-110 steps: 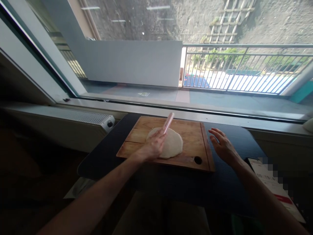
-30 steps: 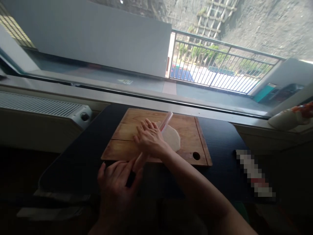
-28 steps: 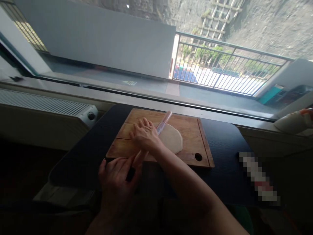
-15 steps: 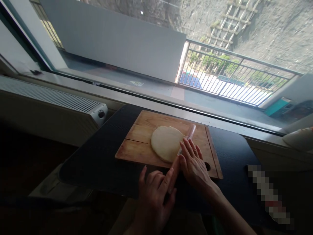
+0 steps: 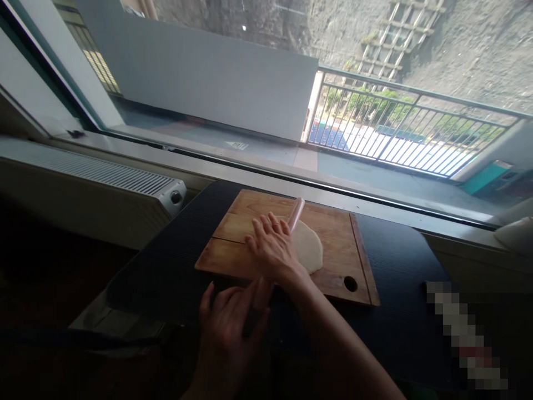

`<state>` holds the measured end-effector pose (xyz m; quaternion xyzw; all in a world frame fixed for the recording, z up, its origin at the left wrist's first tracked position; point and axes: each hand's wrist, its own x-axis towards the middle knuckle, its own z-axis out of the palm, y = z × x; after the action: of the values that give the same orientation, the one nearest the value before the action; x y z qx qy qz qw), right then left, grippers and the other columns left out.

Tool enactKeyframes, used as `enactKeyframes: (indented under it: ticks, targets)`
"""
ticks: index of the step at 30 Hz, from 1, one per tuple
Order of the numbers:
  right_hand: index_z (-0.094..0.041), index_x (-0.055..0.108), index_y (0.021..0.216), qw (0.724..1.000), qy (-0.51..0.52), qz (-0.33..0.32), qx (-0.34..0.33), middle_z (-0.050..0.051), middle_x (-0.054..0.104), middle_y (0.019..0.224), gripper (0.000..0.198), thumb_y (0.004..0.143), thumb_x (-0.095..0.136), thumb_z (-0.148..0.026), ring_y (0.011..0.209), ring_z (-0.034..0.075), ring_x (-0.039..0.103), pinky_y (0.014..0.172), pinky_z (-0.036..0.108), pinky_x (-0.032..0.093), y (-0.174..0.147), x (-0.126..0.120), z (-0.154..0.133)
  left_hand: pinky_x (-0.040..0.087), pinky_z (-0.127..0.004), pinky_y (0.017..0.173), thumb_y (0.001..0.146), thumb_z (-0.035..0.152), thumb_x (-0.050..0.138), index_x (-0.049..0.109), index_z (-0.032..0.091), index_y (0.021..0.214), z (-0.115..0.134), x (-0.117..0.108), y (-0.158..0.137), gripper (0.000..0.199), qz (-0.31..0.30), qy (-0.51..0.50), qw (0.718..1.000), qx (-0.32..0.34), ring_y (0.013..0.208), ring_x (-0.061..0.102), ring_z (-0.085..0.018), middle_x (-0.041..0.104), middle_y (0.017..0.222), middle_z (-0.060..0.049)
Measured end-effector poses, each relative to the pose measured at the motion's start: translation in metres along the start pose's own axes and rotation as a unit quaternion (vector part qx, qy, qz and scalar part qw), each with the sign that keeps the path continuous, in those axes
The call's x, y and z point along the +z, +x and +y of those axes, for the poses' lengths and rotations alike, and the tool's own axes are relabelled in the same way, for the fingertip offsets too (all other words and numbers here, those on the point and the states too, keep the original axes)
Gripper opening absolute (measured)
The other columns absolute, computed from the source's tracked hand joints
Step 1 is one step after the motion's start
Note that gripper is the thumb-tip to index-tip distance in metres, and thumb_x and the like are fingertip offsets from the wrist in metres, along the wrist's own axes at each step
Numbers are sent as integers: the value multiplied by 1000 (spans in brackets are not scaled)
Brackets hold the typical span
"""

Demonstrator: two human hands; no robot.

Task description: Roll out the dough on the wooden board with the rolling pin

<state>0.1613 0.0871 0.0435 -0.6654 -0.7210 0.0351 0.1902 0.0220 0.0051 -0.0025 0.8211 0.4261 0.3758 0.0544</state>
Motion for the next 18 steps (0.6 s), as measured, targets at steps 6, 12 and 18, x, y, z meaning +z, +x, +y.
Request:
enactKeyframes:
  ticks: [6, 12, 18]
  targets:
    - [-26, 44, 132, 999, -33, -23, 33, 0, 25, 148, 42, 94, 28, -35, 139, 19, 7, 111, 42, 12, -81, -34, 64, 19, -53, 107, 81, 23, 55, 53, 19, 120, 39, 16, -6, 40, -14, -108, 994, 29, 89, 59, -19, 68, 91, -4]
    - [-26, 46, 129, 1000, -10, -16, -2, 2, 35, 143, 43, 94, 28, -42, 138, 22, 12, 111, 44, 9, -19, -9, 16, 21, -52, 105, 79, 27, 56, 57, 19, 110, 12, 8, -2, 31, -8, -72, 997, -22, 90, 59, -21, 69, 93, -4]
    - [-20, 40, 132, 997, 48, -32, -56, 3, 44, 137, 43, 94, 25, -36, 136, 21, 19, 110, 41, 17, 28, 22, -49, 26, -50, 100, 81, 29, 55, 56, 22, 108, -10, -5, -13, 29, -33, -23, 999, -32, 90, 59, -22, 68, 97, -4]
